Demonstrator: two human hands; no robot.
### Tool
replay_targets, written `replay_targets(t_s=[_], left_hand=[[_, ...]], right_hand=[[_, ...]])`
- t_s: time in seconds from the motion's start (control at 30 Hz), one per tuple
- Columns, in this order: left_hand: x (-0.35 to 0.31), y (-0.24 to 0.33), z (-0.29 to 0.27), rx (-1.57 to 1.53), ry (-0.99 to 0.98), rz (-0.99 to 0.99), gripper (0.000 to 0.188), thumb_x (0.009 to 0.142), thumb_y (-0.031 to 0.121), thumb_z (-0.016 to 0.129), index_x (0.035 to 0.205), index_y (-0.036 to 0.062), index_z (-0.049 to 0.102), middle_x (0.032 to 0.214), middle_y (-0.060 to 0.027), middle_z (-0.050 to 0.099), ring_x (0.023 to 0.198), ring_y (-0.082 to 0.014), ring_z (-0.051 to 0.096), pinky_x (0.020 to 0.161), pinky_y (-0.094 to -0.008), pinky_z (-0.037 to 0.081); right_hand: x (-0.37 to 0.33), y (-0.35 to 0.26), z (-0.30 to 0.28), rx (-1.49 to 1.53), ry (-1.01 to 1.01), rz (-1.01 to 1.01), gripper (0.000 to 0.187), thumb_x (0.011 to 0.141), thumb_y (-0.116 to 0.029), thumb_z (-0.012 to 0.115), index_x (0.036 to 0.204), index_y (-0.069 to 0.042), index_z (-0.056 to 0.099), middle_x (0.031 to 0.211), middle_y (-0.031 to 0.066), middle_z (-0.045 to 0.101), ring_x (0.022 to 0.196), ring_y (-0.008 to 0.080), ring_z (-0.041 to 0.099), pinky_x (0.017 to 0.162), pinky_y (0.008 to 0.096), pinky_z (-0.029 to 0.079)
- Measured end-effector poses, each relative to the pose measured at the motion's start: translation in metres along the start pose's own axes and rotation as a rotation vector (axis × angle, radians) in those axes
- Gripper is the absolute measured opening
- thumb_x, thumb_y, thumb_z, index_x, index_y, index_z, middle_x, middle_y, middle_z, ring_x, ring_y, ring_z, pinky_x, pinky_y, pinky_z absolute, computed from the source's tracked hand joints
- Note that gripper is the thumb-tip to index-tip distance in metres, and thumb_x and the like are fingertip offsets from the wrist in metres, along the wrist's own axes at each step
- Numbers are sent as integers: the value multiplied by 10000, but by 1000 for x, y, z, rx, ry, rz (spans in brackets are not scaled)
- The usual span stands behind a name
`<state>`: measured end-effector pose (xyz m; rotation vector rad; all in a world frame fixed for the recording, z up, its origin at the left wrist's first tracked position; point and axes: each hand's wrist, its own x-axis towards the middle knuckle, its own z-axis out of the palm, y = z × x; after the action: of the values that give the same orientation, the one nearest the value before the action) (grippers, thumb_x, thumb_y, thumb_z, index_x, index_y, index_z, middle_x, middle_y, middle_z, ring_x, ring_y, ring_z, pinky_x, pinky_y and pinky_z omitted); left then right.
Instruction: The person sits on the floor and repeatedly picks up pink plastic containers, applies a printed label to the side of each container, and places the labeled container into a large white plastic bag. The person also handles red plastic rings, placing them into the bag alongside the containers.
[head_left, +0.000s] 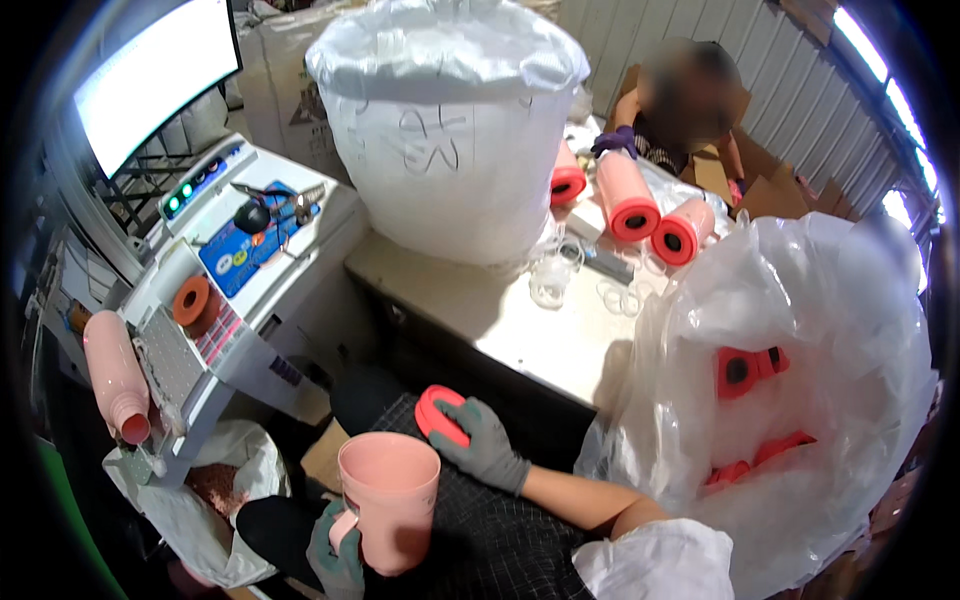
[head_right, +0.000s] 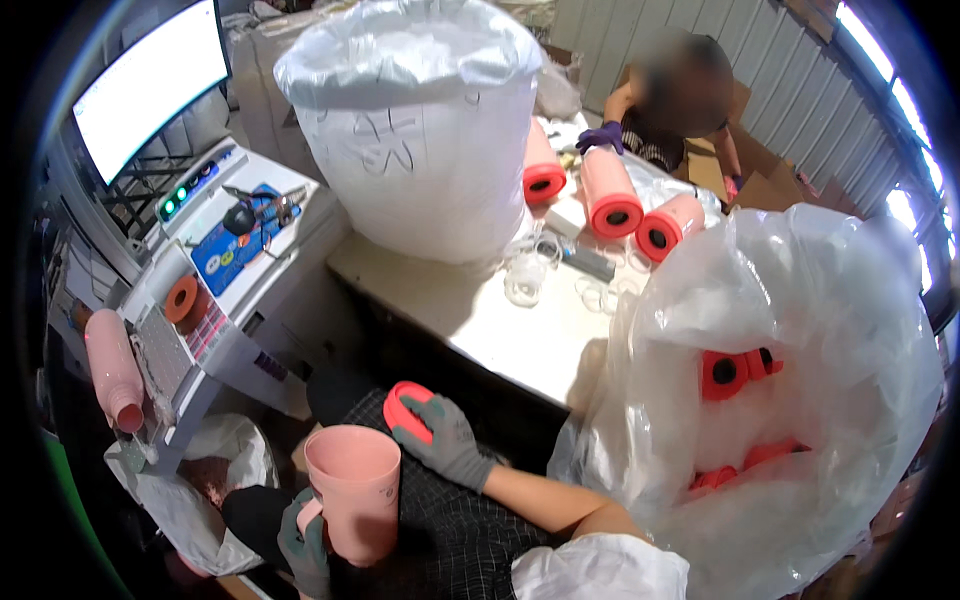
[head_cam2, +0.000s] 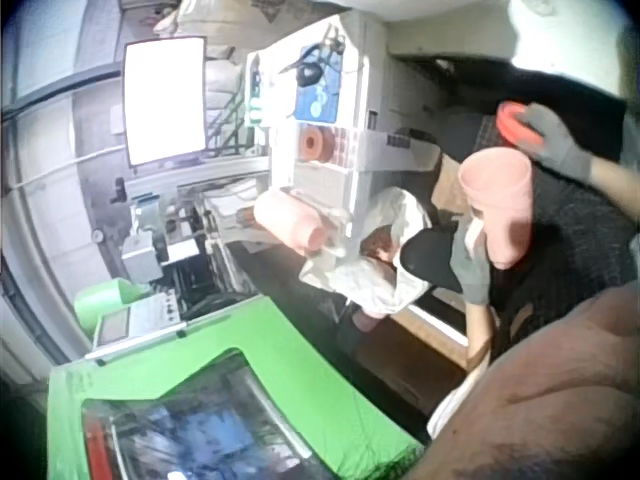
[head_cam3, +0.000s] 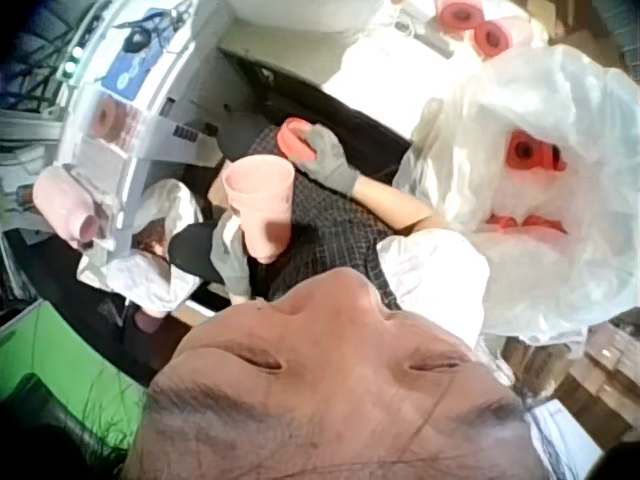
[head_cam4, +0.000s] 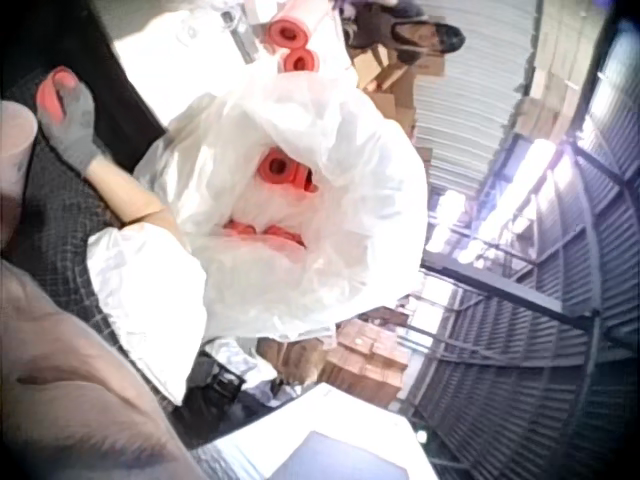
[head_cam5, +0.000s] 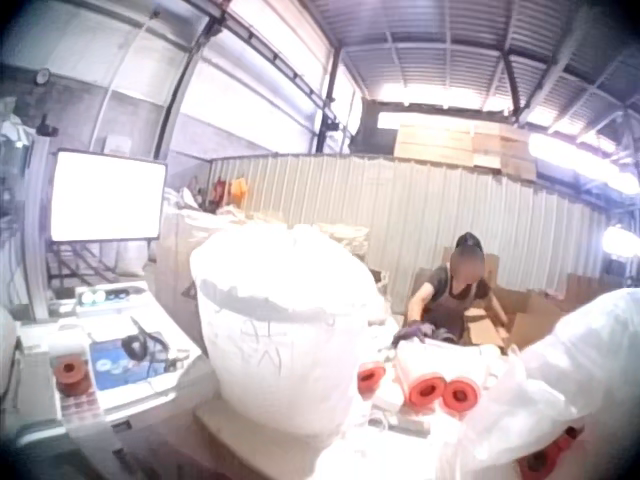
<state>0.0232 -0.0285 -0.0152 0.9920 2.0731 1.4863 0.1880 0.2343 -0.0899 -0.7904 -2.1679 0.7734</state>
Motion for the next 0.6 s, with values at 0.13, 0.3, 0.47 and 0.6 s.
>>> replay_targets(t_s=[0.13,0.3,0.47,0.6], left_hand=[[-5,-3,5,-19,11,-25,290,990,136,598,1186,-46,707,1167,-142,722,1052,-218,668,939,-345,519],[-8,-17,-8,33,-6,-69,275,951,107,663,1208,36,729,1200,-169,737,1077,-313,720,971,-389,548],[-9,-10,-7,-389,-39,-235,339,984,99,701,1304,-12,678,1317,-116,700,1178,-197,655,1040,-351,506],[-19,-27,-13,-341,7,-117,413,938,182,758,1281,-30,670,1321,-132,698,1189,-183,644,1042,-368,506]], right_hand=[[6,17,1,315,-106,258,493,932,-320,771,1317,-26,677,1058,153,665,977,288,659,875,399,536],[62,-20,-25,654,-44,278,552,930,-295,777,1352,38,652,1150,119,678,1059,200,650,927,352,536],[71,-91,-25,397,-392,-439,611,696,-207,882,1259,-31,721,933,85,622,850,267,599,775,383,508],[54,-83,-15,388,-459,-558,637,690,-221,887,1264,2,724,952,87,619,844,244,591,763,370,496]])
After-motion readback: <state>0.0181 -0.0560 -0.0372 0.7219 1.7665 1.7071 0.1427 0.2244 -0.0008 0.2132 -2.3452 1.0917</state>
